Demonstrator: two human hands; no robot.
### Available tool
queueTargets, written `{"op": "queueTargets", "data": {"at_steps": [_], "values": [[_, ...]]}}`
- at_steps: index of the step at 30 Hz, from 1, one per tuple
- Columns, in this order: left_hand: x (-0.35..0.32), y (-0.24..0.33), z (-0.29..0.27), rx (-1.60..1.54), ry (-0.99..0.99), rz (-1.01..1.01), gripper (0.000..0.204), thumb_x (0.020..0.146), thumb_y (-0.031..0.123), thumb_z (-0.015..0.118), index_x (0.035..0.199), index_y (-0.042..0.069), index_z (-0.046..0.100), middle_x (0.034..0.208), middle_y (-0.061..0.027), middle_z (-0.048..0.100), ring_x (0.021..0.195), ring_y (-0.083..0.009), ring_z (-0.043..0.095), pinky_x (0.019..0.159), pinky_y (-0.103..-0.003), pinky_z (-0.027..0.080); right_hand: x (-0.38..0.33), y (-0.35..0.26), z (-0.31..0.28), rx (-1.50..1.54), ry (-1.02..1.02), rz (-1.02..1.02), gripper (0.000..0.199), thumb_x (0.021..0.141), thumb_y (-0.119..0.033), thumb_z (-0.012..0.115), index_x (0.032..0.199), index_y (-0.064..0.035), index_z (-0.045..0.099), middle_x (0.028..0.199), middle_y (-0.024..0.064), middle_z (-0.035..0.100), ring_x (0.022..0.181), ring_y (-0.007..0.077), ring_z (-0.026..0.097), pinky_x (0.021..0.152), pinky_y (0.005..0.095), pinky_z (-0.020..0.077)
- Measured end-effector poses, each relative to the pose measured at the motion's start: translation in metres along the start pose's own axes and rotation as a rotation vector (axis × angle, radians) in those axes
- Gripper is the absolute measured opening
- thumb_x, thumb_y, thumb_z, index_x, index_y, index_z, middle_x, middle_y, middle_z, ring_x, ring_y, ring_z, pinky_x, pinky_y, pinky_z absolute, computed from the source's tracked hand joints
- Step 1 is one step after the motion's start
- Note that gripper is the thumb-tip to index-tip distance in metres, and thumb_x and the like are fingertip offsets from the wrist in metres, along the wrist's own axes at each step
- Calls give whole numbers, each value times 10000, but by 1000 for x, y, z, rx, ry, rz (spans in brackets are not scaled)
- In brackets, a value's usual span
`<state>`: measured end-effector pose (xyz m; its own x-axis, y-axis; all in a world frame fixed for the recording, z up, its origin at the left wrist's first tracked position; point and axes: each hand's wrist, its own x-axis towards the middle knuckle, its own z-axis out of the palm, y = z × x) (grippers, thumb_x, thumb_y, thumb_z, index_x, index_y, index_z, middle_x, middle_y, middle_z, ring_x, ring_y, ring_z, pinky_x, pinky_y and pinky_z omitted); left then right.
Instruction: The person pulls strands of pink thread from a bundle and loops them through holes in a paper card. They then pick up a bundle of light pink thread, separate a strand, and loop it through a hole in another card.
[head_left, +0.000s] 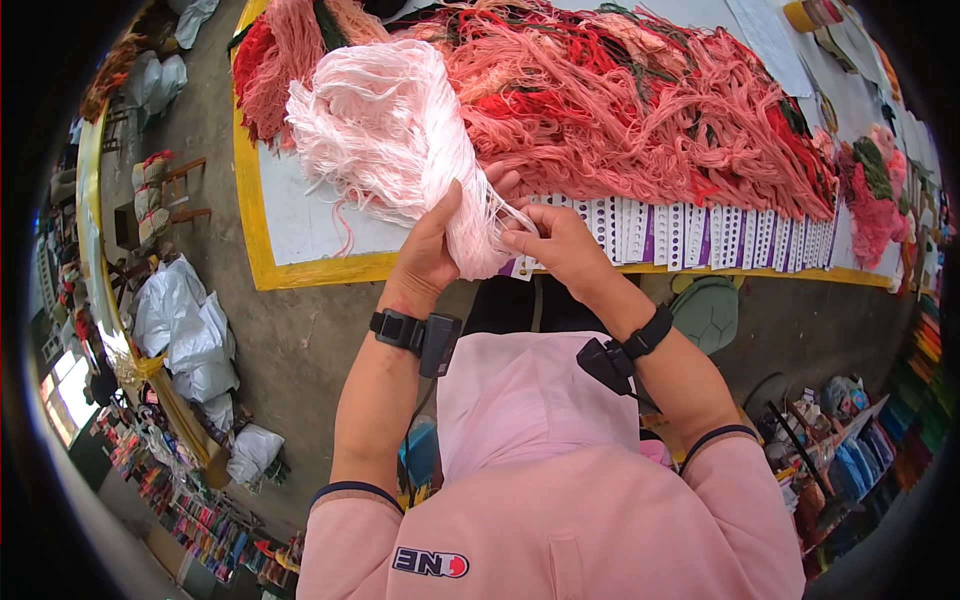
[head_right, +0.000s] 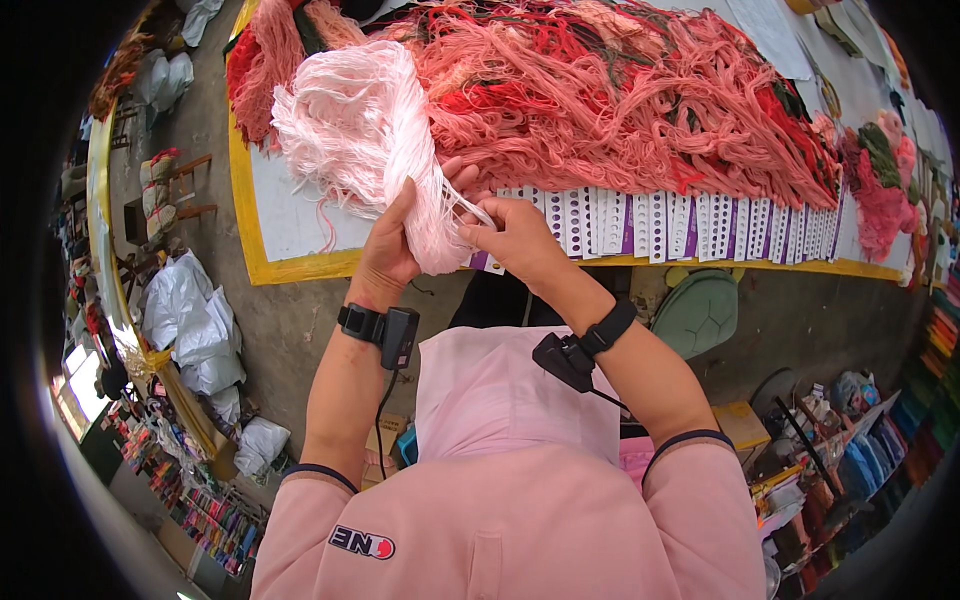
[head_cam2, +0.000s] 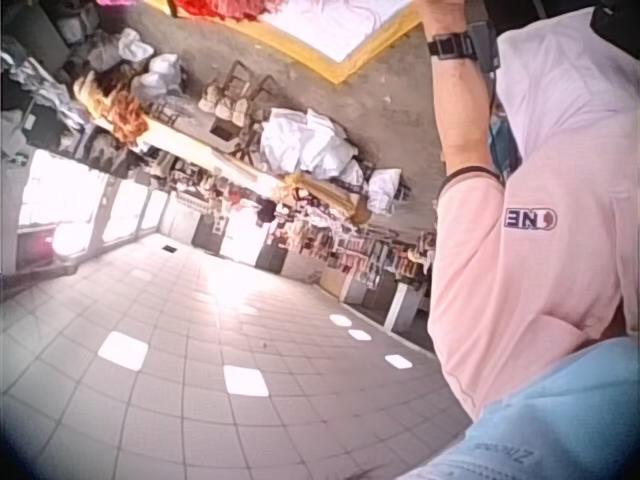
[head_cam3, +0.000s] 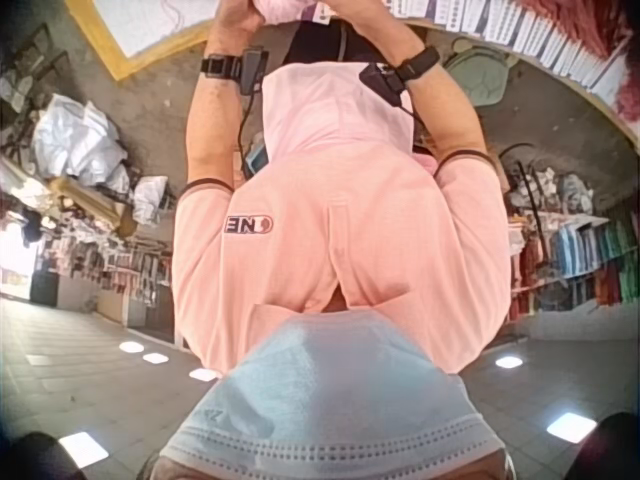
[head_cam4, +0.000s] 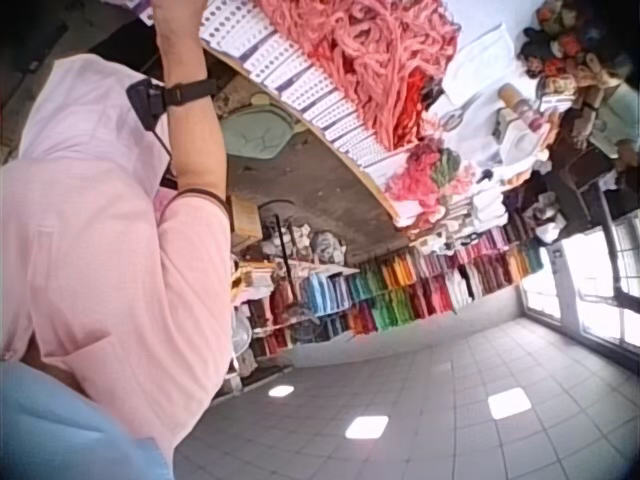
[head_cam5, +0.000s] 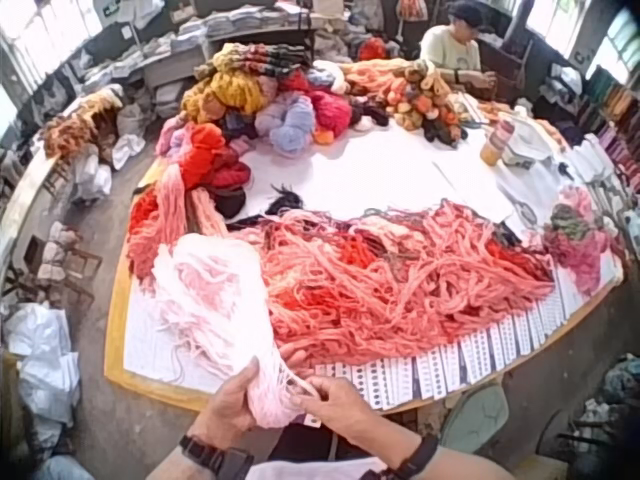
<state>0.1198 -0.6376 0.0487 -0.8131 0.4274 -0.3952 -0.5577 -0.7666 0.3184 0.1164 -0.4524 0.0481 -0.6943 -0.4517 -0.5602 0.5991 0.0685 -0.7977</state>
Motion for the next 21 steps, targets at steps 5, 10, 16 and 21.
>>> {"op": "queueTargets", "data": {"at_steps": [5,10,16,21], "values": [[-3,0,-2,8,25,11,651,1006,428,448,1468,-6,300,1439,-167,448,1291,-333,482,1093,-454,399,-7,-10,0,148,-45,0,129,905,-129,659,976,-23,633,870,-34,588,781,49,516,709,219,423],[-3,-1,-2,14,38,12,653,1002,425,461,1469,-2,300,1434,-165,454,1285,-328,489,1087,-450,406,-11,-11,-5,194,-63,45,150,925,-153,649,996,-22,637,926,-25,604,831,64,537,765,224,437],[-4,-1,-6,17,42,12,660,1017,427,405,1488,-11,255,1481,-185,399,1338,-351,434,1121,-471,361,-10,-3,-11,285,-99,91,128,956,-163,603,1003,-45,609,896,-22,604,726,39,472,664,197,403],[-3,-1,-5,56,44,30,670,998,444,459,1471,-1,295,1445,-162,443,1313,-314,462,1104,-448,385,-9,1,-9,323,-63,78,111,961,-154,588,985,-45,588,857,-7,606,659,39,428,600,205,368]]}}
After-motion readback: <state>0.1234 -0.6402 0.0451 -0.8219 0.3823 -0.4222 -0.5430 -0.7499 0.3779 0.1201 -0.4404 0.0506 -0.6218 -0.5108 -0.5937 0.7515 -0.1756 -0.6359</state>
